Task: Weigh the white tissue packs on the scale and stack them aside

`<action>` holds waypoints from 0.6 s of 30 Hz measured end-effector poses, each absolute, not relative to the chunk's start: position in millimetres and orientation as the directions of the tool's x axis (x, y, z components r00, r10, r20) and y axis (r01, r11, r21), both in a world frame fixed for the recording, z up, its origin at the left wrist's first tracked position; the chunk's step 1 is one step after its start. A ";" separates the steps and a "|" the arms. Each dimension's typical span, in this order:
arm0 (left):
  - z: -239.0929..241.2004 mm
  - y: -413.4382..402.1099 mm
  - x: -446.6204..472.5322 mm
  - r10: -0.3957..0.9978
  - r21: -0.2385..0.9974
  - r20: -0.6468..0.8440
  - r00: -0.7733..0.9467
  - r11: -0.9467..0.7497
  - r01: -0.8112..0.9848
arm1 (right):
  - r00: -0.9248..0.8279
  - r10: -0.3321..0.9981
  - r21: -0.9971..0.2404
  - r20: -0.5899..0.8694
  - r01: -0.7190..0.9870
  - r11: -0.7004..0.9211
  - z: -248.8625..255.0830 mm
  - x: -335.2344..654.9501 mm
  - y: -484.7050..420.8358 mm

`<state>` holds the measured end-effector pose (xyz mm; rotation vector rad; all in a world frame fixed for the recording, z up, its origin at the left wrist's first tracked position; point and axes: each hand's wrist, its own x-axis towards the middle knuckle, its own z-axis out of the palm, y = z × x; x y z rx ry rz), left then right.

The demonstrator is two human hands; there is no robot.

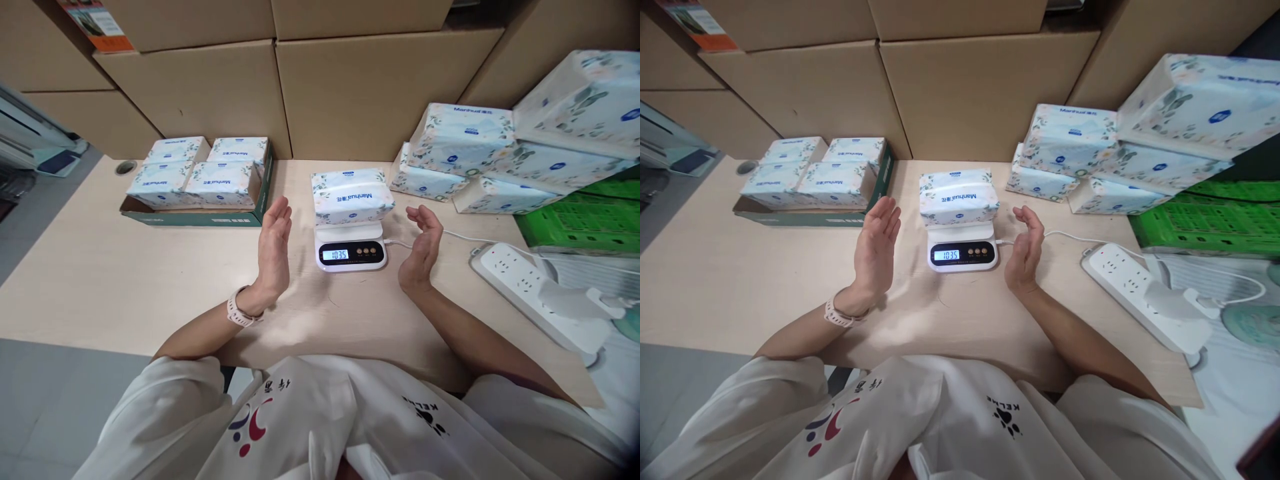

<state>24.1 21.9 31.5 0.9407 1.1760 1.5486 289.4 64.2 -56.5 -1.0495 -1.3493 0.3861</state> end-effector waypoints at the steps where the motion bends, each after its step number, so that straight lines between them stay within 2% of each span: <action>1: 31.3 21.9 23.9 0.965 0.969 0.033 -0.260 -0.095 -0.227 | 0.240 0.760 -0.787 0.604 0.328 0.522 -56.6 289.3 64.1; 18: 34.2 22.0 30.1 0.959 0.956 -0.022 -0.284 -0.063 -0.286 | 0.262 0.764 -0.801 0.590 0.309 0.513 -56.4 287.0 61.4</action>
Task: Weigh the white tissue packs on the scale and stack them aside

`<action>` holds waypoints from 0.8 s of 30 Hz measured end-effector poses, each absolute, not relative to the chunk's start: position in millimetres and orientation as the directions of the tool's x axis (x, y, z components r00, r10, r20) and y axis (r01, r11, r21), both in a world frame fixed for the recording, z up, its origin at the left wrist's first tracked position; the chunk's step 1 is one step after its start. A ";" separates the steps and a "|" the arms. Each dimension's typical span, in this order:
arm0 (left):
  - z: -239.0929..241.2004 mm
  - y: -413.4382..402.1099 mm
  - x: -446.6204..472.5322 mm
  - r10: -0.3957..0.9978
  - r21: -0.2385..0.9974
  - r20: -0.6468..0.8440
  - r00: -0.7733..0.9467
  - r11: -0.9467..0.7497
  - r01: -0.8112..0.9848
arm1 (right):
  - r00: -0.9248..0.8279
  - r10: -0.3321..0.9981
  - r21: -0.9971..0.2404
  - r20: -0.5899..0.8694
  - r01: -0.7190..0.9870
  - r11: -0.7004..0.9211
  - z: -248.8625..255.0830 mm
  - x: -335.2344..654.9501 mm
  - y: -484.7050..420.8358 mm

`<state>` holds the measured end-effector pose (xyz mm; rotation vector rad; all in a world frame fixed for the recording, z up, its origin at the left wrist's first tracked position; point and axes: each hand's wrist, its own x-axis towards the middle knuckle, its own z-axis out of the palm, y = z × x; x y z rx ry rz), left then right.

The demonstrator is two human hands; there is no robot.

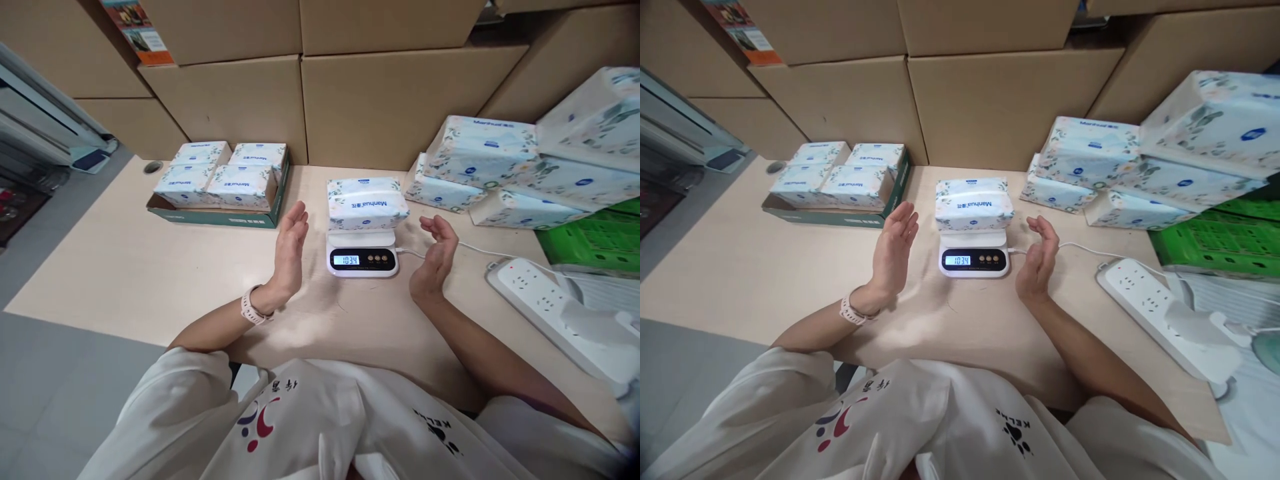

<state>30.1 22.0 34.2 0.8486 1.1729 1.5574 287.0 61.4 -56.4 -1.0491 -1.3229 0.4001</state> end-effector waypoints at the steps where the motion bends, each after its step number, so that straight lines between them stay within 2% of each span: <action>1: 34.6 21.5 30.1 0.958 0.957 -0.019 -0.286 -0.066 -0.283 | 0.262 0.766 -0.803 0.587 0.310 0.509 -56.1 286.7 61.4; 24: 28.4 26.6 29.7 0.959 0.947 -0.041 -0.281 -0.052 -0.317 | 0.268 0.776 -0.812 0.571 0.326 0.484 -54.3 286.8 63.1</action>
